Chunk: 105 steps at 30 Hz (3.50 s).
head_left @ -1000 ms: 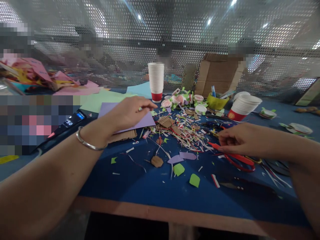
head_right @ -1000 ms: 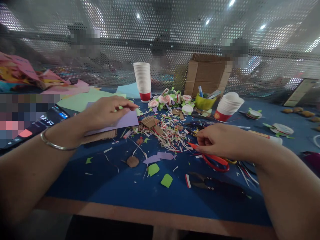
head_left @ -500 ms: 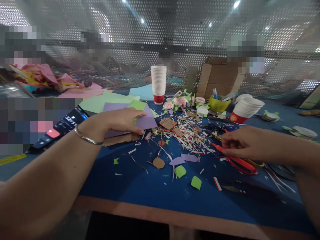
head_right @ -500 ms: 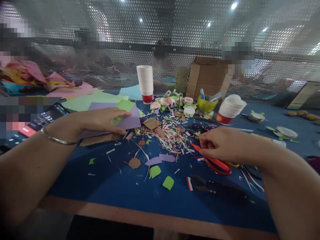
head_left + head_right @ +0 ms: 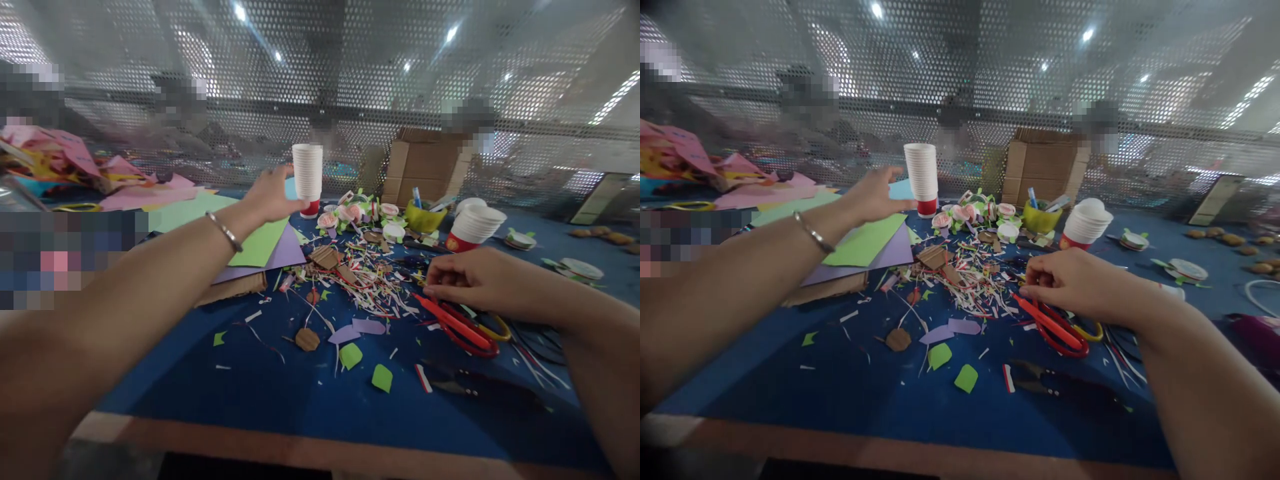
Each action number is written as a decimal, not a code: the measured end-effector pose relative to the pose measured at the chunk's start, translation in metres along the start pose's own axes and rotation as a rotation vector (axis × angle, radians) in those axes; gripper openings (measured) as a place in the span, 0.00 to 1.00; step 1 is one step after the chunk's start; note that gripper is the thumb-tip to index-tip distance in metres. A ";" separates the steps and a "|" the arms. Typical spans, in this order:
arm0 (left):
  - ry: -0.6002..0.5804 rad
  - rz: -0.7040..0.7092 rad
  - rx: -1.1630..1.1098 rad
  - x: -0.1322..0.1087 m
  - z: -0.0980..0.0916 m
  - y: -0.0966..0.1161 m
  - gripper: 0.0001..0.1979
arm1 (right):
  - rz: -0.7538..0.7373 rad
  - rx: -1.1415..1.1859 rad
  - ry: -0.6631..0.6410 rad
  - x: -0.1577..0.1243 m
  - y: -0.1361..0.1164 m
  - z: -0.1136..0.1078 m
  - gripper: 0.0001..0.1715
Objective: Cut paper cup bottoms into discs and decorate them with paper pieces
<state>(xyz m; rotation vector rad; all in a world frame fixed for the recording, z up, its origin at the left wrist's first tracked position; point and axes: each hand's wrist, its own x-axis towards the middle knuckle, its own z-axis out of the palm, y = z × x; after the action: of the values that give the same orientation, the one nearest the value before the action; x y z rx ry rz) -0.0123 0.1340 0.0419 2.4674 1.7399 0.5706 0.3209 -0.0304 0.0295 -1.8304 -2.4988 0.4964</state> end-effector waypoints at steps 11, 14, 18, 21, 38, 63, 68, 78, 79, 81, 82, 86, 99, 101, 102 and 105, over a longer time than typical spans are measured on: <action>0.228 0.067 0.029 0.085 -0.022 0.014 0.24 | 0.011 -0.092 0.120 0.006 0.008 0.000 0.22; 0.236 0.072 0.068 0.092 -0.024 0.013 0.16 | 0.009 -0.094 0.126 0.005 0.007 0.000 0.23; 0.244 0.096 0.138 0.097 -0.029 0.011 0.17 | 0.001 -0.091 0.133 0.005 0.007 0.001 0.23; 0.249 0.122 0.192 0.098 -0.031 0.012 0.21 | -0.012 -0.095 0.145 0.006 0.008 0.002 0.22; 0.176 0.237 0.574 0.097 -0.045 0.016 0.21 | -0.045 -0.107 0.149 0.008 0.010 0.005 0.20; 0.416 0.491 -0.025 -0.022 -0.065 0.069 0.09 | -0.095 0.031 0.529 0.002 -0.005 0.004 0.16; 0.047 0.681 -0.099 -0.091 -0.022 0.094 0.09 | -0.204 0.188 0.646 -0.005 -0.027 0.012 0.20; 0.172 0.399 -0.713 -0.133 0.015 0.099 0.18 | -0.404 0.238 0.542 -0.010 -0.052 0.024 0.09; 0.114 0.359 -0.777 -0.136 0.018 0.097 0.21 | -0.408 0.236 0.551 -0.010 -0.052 0.024 0.09; -0.025 0.299 -0.860 -0.140 0.023 0.094 0.27 | -0.410 0.225 0.570 -0.010 -0.052 0.026 0.09; -0.079 0.275 -0.878 -0.141 0.025 0.091 0.31 | -0.401 0.218 0.568 -0.010 -0.053 0.026 0.10; -0.171 0.262 -0.850 -0.135 0.030 0.077 0.38 | -0.360 0.223 0.508 -0.008 -0.054 0.029 0.15; -0.391 0.321 -0.876 -0.123 0.011 0.051 0.31 | -0.319 0.509 0.353 -0.005 -0.061 0.030 0.17; -0.372 0.301 -0.871 -0.121 0.010 0.047 0.29 | -0.253 0.468 0.465 -0.003 -0.053 0.026 0.17; -0.335 0.272 -0.890 -0.119 0.010 0.046 0.28 | -0.215 0.424 0.533 -0.002 -0.048 0.024 0.17; -0.221 0.100 -1.071 -0.116 0.014 0.044 0.27 | -0.116 0.215 0.664 0.003 -0.031 0.016 0.16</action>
<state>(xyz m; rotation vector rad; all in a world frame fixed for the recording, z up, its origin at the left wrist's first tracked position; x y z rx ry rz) -0.0016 0.0139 0.0110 1.7333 0.8424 0.8842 0.2875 -0.0400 0.0214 -1.4456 -1.9942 0.1110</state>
